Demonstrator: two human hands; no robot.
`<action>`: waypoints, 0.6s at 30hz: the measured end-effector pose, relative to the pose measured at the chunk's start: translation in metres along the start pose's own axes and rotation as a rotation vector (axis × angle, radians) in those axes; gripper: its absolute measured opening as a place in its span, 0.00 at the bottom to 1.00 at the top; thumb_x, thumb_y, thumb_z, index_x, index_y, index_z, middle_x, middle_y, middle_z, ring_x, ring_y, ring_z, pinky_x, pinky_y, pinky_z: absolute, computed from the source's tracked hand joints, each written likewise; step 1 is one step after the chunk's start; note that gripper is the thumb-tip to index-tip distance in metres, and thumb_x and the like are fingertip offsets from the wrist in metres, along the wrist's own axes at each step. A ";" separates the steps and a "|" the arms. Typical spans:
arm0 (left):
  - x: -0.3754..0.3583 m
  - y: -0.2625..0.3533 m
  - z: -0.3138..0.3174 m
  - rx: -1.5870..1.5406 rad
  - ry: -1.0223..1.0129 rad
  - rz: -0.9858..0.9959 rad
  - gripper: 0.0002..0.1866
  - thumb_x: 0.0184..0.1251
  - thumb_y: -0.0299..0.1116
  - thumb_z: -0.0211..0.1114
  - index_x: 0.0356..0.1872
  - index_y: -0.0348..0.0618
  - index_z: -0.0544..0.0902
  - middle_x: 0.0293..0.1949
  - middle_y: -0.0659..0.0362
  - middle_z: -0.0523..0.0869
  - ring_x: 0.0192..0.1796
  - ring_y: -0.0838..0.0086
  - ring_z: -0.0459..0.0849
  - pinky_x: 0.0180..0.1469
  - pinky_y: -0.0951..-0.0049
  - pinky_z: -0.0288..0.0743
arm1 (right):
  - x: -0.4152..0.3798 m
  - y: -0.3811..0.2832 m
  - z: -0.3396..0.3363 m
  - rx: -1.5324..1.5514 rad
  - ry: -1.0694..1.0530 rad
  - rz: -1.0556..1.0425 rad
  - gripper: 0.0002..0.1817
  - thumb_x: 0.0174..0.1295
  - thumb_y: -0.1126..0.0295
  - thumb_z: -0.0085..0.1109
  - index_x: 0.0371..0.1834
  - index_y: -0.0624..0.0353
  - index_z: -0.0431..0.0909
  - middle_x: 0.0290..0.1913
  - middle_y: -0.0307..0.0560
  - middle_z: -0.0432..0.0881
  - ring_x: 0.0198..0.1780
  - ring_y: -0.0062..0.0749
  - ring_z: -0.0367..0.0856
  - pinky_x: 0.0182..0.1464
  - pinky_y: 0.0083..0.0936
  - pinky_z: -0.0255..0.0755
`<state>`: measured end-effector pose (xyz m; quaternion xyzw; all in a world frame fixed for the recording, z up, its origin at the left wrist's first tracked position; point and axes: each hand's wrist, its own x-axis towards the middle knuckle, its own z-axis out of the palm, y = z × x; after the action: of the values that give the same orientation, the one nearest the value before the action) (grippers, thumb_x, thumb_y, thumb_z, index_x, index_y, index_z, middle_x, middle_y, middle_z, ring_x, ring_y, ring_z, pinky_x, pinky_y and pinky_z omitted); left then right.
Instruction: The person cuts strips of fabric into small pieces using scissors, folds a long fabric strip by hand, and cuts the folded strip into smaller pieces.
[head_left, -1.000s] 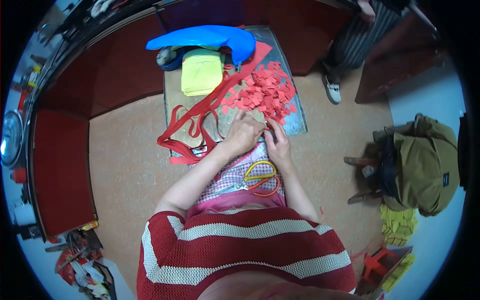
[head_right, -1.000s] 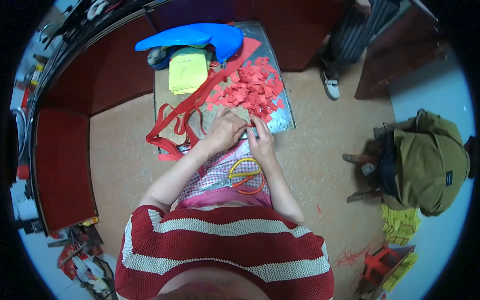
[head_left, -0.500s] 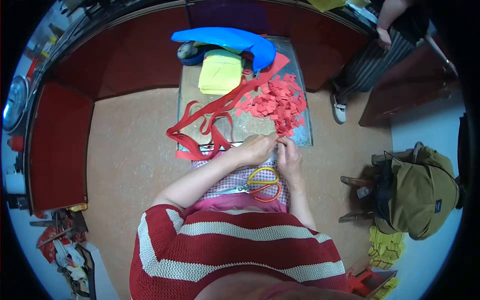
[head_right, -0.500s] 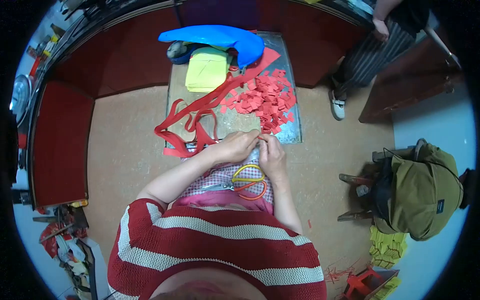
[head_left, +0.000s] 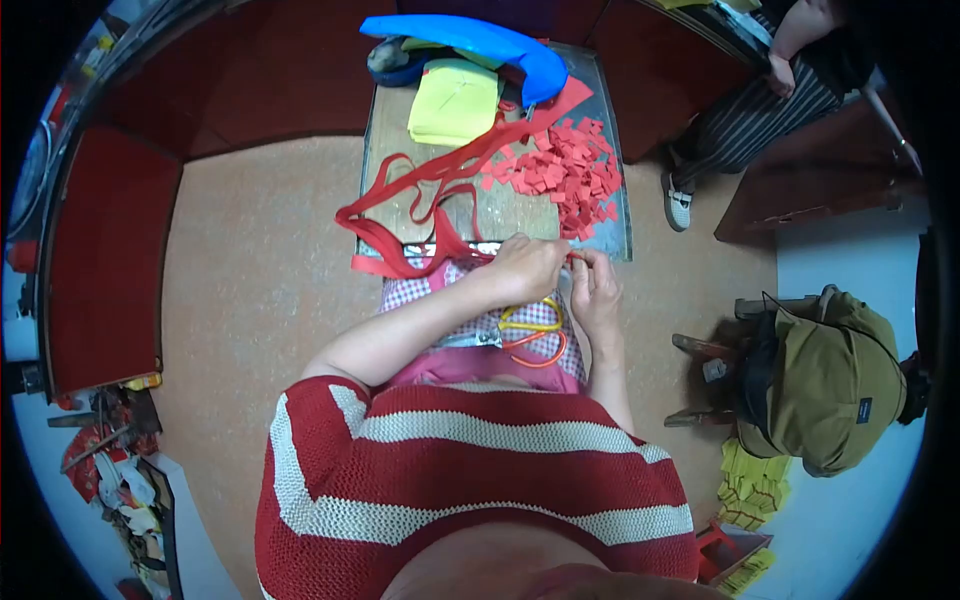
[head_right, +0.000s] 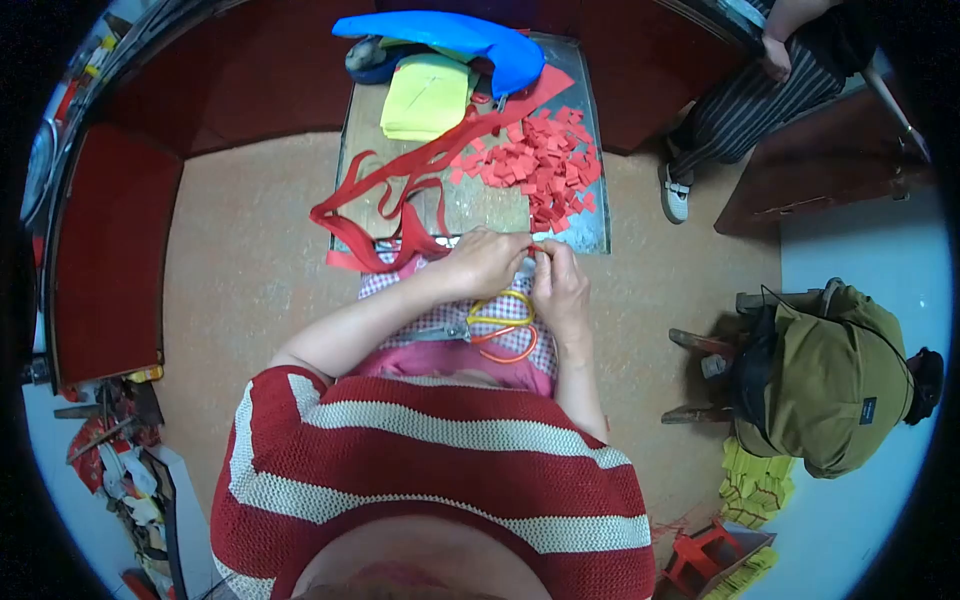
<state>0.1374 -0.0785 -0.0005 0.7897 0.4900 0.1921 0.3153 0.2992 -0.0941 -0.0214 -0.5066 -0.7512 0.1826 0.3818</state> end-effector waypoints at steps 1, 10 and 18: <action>-0.005 0.003 0.001 -0.009 0.005 -0.007 0.13 0.63 0.32 0.51 0.45 0.36 0.73 0.29 0.42 0.82 0.35 0.46 0.82 0.44 0.46 0.69 | -0.003 -0.002 -0.003 -0.002 -0.012 -0.002 0.06 0.60 0.76 0.54 0.40 0.62 0.74 0.37 0.55 0.80 0.39 0.51 0.80 0.39 0.38 0.74; -0.023 0.016 0.004 -0.096 0.007 -0.045 0.13 0.69 0.37 0.48 0.43 0.37 0.72 0.30 0.39 0.81 0.37 0.43 0.79 0.40 0.45 0.69 | -0.005 -0.017 -0.025 0.017 -0.071 -0.041 0.06 0.60 0.77 0.55 0.39 0.62 0.75 0.34 0.53 0.81 0.36 0.47 0.82 0.37 0.35 0.74; -0.034 0.018 -0.026 -0.079 -0.019 0.022 0.12 0.67 0.36 0.51 0.41 0.37 0.75 0.33 0.42 0.81 0.41 0.46 0.79 0.42 0.49 0.71 | -0.002 -0.034 -0.024 0.153 -0.051 -0.034 0.04 0.61 0.76 0.55 0.38 0.64 0.75 0.32 0.52 0.82 0.33 0.39 0.83 0.33 0.30 0.75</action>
<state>0.1180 -0.1071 0.0312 0.7838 0.4701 0.2074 0.3489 0.2963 -0.1131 0.0160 -0.4583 -0.7531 0.2456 0.4030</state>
